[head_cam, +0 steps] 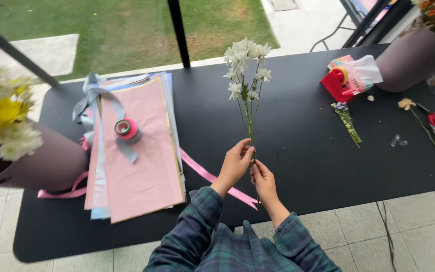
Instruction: The person selects white and purple flower stems from a larger bouquet in a bucket by hand and places them on a table next to wrapping paper and ribbons.
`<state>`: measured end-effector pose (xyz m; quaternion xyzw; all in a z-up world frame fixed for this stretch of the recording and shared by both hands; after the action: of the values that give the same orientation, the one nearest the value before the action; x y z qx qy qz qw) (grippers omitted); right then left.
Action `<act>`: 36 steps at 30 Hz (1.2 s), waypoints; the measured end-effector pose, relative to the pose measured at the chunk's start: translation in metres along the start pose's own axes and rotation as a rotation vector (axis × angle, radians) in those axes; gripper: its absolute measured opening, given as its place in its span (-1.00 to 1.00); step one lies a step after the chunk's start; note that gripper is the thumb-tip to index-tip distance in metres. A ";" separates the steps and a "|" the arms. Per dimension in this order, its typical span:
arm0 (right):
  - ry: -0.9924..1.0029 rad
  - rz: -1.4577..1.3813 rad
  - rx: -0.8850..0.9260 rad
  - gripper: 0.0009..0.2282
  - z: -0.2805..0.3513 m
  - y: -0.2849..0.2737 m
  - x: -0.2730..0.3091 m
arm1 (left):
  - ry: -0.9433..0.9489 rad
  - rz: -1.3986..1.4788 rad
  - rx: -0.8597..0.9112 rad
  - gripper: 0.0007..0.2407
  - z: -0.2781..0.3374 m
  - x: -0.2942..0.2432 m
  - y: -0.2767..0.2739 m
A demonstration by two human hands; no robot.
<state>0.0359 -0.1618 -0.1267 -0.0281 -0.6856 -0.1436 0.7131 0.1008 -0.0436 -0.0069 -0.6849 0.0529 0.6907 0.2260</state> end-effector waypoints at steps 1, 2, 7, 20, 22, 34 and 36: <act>-0.002 0.002 -0.015 -0.82 -0.012 -0.008 0.001 | 0.003 0.002 0.014 -0.70 -0.013 0.019 0.014; 0.017 0.056 -0.073 -0.80 -0.023 -0.018 0.001 | 0.010 0.003 0.024 -0.72 -0.027 0.038 0.025; 0.063 0.194 -0.191 -0.78 -0.071 -0.063 -0.021 | -0.032 0.009 0.059 -0.74 -0.052 0.083 0.069; 0.279 0.208 -0.217 -0.73 -0.196 -0.165 -0.096 | -0.390 -0.002 0.096 -0.77 -0.083 0.190 0.205; 0.284 0.235 -0.175 -0.74 -0.215 -0.178 -0.113 | -0.398 -0.007 0.050 -0.80 -0.093 0.197 0.222; 0.467 0.295 -0.066 -0.73 -0.244 -0.206 -0.188 | -0.551 0.057 -0.136 -0.79 -0.101 0.230 0.265; 0.508 0.292 -0.057 -0.72 -0.244 -0.206 -0.196 | -0.568 0.058 -0.141 -0.79 -0.098 0.228 0.265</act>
<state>0.2185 -0.3845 -0.3668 -0.1094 -0.4698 -0.0612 0.8738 0.0984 -0.2629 -0.2964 -0.4765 -0.0409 0.8629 0.1636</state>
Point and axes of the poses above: each hand's wrist, its own z-axis away from the middle knuckle, its own y-axis out of the palm, x = y × z, the point moved 9 cm from there along -z, towards the middle knuckle, and after that the axes turned 6 degrees about x, right-handed, at the moved point
